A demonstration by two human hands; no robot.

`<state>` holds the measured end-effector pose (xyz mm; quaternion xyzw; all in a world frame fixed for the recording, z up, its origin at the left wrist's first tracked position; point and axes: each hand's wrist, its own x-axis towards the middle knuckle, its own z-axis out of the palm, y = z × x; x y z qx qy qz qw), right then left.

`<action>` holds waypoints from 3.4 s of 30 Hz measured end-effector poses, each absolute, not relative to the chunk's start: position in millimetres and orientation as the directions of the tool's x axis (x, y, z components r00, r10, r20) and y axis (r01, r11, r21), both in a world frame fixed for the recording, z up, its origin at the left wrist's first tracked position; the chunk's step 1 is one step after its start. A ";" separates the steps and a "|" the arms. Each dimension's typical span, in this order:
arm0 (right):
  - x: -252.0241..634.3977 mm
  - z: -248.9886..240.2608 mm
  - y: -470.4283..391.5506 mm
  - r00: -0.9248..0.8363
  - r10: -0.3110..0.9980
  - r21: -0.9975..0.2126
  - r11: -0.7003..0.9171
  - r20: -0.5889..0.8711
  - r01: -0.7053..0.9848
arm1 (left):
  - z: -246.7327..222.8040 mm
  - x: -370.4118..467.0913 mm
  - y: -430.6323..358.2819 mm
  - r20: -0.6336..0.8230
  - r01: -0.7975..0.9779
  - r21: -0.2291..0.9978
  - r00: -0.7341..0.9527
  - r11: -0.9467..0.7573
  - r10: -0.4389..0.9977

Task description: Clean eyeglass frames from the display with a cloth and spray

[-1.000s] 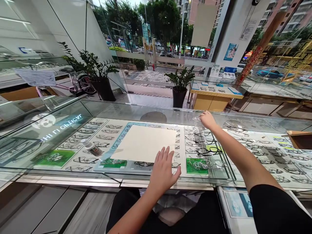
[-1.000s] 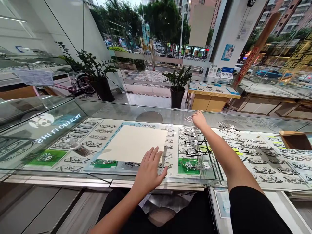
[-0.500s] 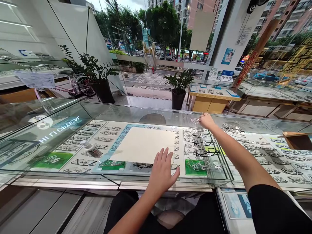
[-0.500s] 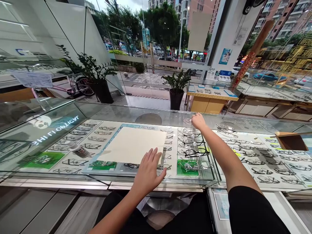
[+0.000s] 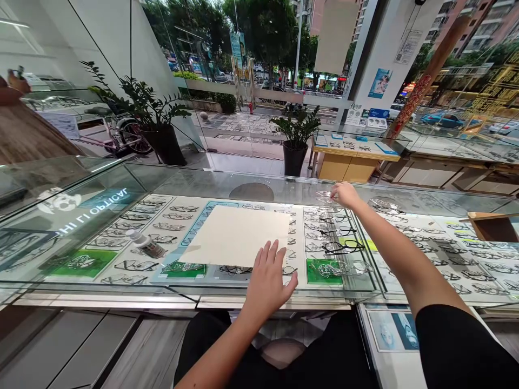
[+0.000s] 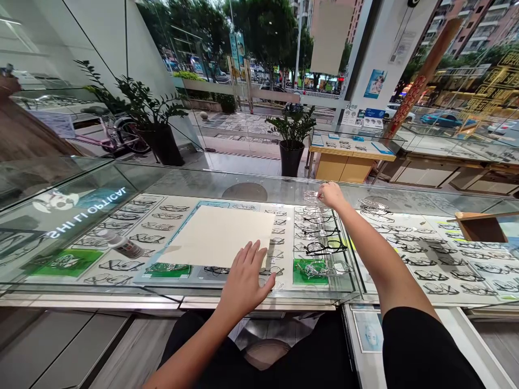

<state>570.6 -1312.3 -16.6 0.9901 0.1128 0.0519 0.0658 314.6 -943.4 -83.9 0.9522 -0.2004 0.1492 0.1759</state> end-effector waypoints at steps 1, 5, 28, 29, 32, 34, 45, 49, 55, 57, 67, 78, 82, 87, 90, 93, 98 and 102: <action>570.1 -16.7 -1312.4 0.969 0.230 0.134 -0.967 0.085 0.217 | -83.6 314.6 -943.5 0.350 -0.434 0.277 0.876 -0.857 -0.331; 569.3 -19.1 -1311.3 0.972 0.218 0.116 -0.971 0.084 0.207 | -82.6 314.9 -943.7 0.346 -0.435 0.280 0.877 -0.856 -0.333; 408.1 14.4 -1313.9 0.941 0.298 0.014 -0.954 0.157 0.300 | -79.6 316.2 -945.5 0.292 -0.437 0.273 0.886 -0.857 -0.359; 406.5 7.8 -1312.4 0.949 0.290 0.015 -0.957 0.122 0.290 | -79.7 316.2 -945.3 0.292 -0.437 0.277 0.887 -0.856 -0.359; 413.1 -11.2 -1306.3 0.957 0.286 0.038 -0.958 0.044 0.284 | -80.3 316.0 -945.0 0.303 -0.438 0.281 0.885 -0.854 -0.354; 420.1 -20.2 -1301.4 0.954 0.299 0.066 -0.952 0.021 0.297 | -80.2 315.9 -945.1 0.306 -0.437 0.280 0.885 -0.855 -0.352; 430.7 -36.5 -1287.4 0.949 0.307 0.138 -0.945 0.069 0.296 | -77.9 315.6 -946.3 0.296 -0.432 0.281 0.888 -0.857 -0.351; 439.8 -37.2 -1285.2 0.949 0.304 0.135 -0.947 0.078 0.292 | -77.1 315.9 -946.1 0.291 -0.431 0.279 0.889 -0.858 -0.352; 451.6 -35.2 -1282.5 0.965 0.256 0.115 -0.962 0.050 0.249 | -77.4 316.1 -946.0 0.293 -0.437 0.257 0.885 -0.862 -0.361; 453.7 -34.6 -1282.2 0.968 0.246 0.106 -0.965 0.050 0.239 | -77.2 315.8 -945.9 0.294 -0.435 0.254 0.886 -0.864 -0.359; 466.2 -38.1 -1281.9 0.976 0.211 0.087 -0.975 0.056 0.206 | -75.1 315.2 -945.3 0.262 -0.421 0.243 0.896 -0.874 -0.359; 473.7 -36.3 -1282.7 0.978 0.206 0.064 -0.977 0.046 0.202 | -77.7 315.9 -945.7 0.291 -0.435 0.238 0.885 -0.869 -0.363; 474.1 -35.2 -1283.9 0.980 0.196 0.054 -0.980 0.044 0.193 | -77.1 315.8 -945.4 0.302 -0.436 0.260 0.884 -0.862 -0.357; 478.9 -33.0 -1286.2 0.987 0.151 0.031 -0.988 0.050 0.150 | -77.0 316.4 -945.5 0.307 -0.437 0.255 0.883 -0.863 -0.356; 482.3 -32.1 -1288.4 0.989 0.145 0.020 -0.989 0.010 0.144 | -77.2 316.8 -945.5 0.303 -0.434 0.253 0.884 -0.865 -0.355; 484.8 -31.1 -1289.9 0.989 0.145 0.014 -0.989 -0.015 0.145 | -77.1 317.0 -945.3 0.292 -0.430 0.258 0.888 -0.865 -0.355; 489.0 -29.5 -1289.4 0.990 0.137 0.012 -0.990 -0.024 0.138 | -77.3 316.7 -944.9 0.292 -0.436 0.245 0.885 -0.866 -0.363; 495.3 -28.8 -1288.0 0.990 0.134 0.017 -0.991 -0.030 0.135 | -77.9 316.8 -945.1 0.299 -0.435 0.240 0.884 -0.868 -0.361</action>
